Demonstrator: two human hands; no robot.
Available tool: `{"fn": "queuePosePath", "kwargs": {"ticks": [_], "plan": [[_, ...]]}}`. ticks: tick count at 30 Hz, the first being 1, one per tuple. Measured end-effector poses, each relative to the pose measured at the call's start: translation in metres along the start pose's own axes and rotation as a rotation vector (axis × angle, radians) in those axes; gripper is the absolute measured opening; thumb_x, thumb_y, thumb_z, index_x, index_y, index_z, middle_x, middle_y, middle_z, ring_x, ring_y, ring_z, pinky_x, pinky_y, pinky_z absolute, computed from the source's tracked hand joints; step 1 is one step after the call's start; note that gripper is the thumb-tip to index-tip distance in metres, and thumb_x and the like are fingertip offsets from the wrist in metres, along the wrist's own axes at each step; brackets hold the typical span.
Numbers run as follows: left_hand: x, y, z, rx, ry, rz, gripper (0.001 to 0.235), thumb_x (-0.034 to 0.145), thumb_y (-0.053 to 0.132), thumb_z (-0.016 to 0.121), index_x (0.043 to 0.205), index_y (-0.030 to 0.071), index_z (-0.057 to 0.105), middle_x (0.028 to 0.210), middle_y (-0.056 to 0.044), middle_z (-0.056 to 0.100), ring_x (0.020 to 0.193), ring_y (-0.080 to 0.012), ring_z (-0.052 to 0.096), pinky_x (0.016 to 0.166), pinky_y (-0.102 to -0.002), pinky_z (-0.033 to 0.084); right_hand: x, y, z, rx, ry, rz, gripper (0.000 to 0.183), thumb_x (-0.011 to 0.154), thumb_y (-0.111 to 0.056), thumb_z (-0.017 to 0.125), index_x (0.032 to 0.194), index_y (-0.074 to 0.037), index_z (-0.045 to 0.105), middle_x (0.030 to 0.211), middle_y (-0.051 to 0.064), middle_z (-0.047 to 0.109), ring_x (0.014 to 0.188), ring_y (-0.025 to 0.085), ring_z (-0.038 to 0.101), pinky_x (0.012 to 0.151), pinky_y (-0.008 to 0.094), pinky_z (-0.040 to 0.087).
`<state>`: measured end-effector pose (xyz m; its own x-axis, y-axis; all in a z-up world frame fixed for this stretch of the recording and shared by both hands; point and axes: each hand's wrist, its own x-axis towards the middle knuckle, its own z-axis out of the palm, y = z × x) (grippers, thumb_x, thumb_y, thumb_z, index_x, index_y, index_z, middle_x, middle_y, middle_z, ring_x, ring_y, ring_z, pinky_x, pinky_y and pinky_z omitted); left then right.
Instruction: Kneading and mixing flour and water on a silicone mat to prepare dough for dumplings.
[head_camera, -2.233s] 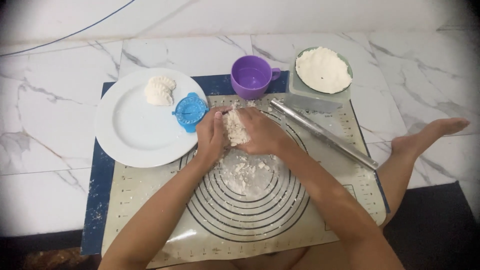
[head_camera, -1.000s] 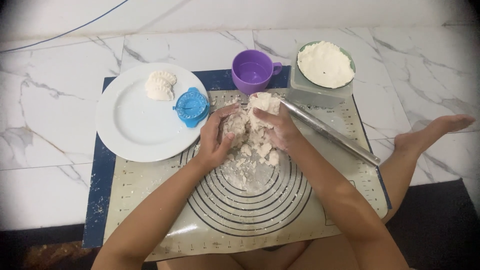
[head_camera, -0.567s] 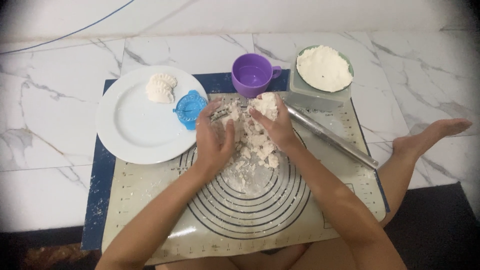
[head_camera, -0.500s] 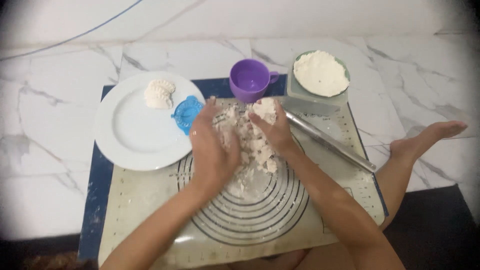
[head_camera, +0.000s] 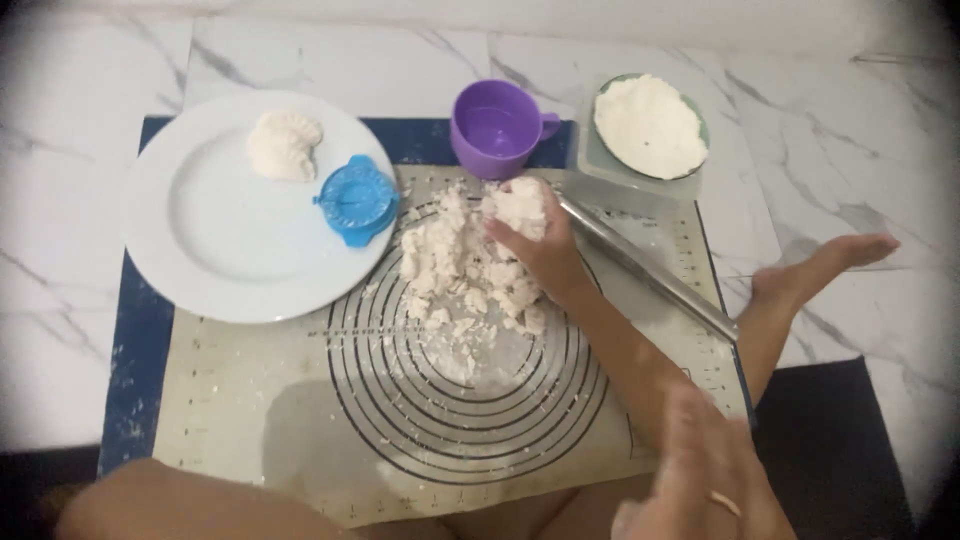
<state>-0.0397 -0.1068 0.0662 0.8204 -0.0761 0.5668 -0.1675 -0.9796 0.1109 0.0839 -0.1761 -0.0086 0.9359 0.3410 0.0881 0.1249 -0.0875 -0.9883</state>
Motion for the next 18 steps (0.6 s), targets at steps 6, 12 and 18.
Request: {"fn": "queuePosePath", "kwargs": {"ticks": [6,12,18], "plan": [[0.0,-0.018,0.024,0.042,0.015,0.052,0.044,0.089,0.018,0.062,0.128,-0.002,0.065,0.129,-0.023,0.066,0.105,-0.0373,0.072,0.106,-0.062,0.042,-0.004,-0.01,0.008,0.204,0.028,0.052,0.088,0.091,-0.015,0.071,0.158,0.005,0.017,0.153,0.037,0.038,0.142,0.048,0.04,0.118,0.058,0.038],[-0.009,-0.059,0.017,-0.059,0.097,-0.011,0.052,0.094,0.031,0.065,0.132,-0.004,0.06,0.129,-0.025,0.061,0.127,-0.0469,0.058,0.105,-0.063,0.042,0.011,0.031,-0.014,0.286,-0.044,-0.01,0.062,0.097,-0.053,0.06,0.146,-0.017,0.05,0.135,0.008,0.062,0.126,0.02,0.058,0.116,0.043,0.038],[-0.015,-0.109,0.062,-0.408,0.199,-0.119,0.043,0.101,0.029,0.052,0.127,-0.004,0.058,0.121,-0.022,0.061,0.121,-0.0437,0.061,0.107,-0.053,0.045,0.007,0.01,-0.004,0.238,0.001,-0.046,0.045,0.094,-0.031,0.074,0.133,-0.012,0.062,0.111,0.005,0.07,0.106,0.014,0.066,0.101,0.037,0.051]]}}
